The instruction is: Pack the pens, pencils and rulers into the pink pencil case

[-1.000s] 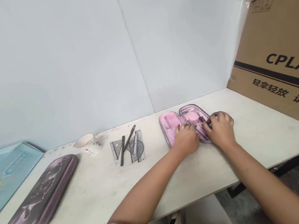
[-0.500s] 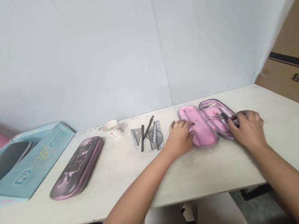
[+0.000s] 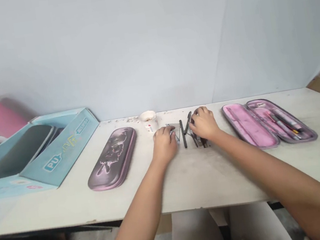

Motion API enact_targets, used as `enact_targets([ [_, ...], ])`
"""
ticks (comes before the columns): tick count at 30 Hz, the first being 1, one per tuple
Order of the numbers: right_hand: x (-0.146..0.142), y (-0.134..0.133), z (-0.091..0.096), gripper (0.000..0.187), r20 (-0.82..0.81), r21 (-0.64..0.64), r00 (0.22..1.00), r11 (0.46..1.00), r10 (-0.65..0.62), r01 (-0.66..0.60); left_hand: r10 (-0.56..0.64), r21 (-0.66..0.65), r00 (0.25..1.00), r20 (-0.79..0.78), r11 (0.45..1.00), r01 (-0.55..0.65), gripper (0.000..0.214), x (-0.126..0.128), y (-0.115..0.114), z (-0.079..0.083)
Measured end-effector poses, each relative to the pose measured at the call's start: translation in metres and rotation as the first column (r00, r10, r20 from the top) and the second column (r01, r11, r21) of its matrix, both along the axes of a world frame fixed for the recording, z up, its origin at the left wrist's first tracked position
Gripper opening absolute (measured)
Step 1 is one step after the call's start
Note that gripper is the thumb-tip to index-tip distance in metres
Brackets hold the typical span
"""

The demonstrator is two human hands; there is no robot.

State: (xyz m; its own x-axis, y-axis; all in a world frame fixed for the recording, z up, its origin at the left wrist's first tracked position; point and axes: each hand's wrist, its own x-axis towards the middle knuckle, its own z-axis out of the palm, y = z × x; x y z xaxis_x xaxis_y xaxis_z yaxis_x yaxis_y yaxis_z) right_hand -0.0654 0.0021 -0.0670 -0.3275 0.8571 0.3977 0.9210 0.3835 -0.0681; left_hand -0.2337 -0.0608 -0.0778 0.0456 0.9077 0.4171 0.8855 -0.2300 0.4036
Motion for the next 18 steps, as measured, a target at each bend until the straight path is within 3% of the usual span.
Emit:
enact_targets([
  [4, -0.038, 0.023, -0.005, 0.045, 0.178, -0.158, 0.977, 0.976, -0.121, 0.150, 0.009, 0.056, 1.000, -0.013, 0.998, -0.008, 0.026, 0.002, -0.002, -0.002],
  [8, -0.032, 0.028, 0.003, 0.044, 0.217, -0.160, 0.964, 0.969, -0.152, 0.189, -0.005, 0.095, 1.000, -0.003, 0.996, 0.005, 0.026, 0.005, -0.008, 0.000],
  [10, -0.016, 0.020, 0.008, 0.040, 0.188, -0.104, 0.979, 0.989, -0.084, 0.105, -0.022, 0.151, 0.999, -0.035, 0.988, 0.027, 0.030, 0.007, -0.011, 0.002],
  [12, 0.003, 0.007, 0.011, 0.037, 0.142, -0.070, 0.987, 0.995, 0.078, -0.068, -0.036, 0.229, 0.993, -0.115, 0.971, 0.061, 0.037, 0.011, -0.014, 0.005],
  [14, 0.022, -0.009, 0.011, 0.032, 0.077, -0.043, 0.964, 0.967, 0.254, -0.251, -0.036, 0.276, 0.979, -0.203, 0.957, 0.092, 0.041, 0.017, -0.016, 0.007],
  [16, 0.039, -0.024, 0.008, 0.027, 0.023, 0.003, 0.932, 0.932, 0.361, -0.361, -0.053, 0.236, 0.959, -0.280, 0.964, 0.122, 0.035, 0.024, -0.017, 0.007],
  [18, 0.054, -0.036, 0.005, 0.024, 0.000, 0.057, 0.918, 0.917, 0.396, -0.395, -0.094, 0.129, 0.933, -0.347, 0.981, 0.147, 0.029, 0.032, -0.018, 0.007],
])
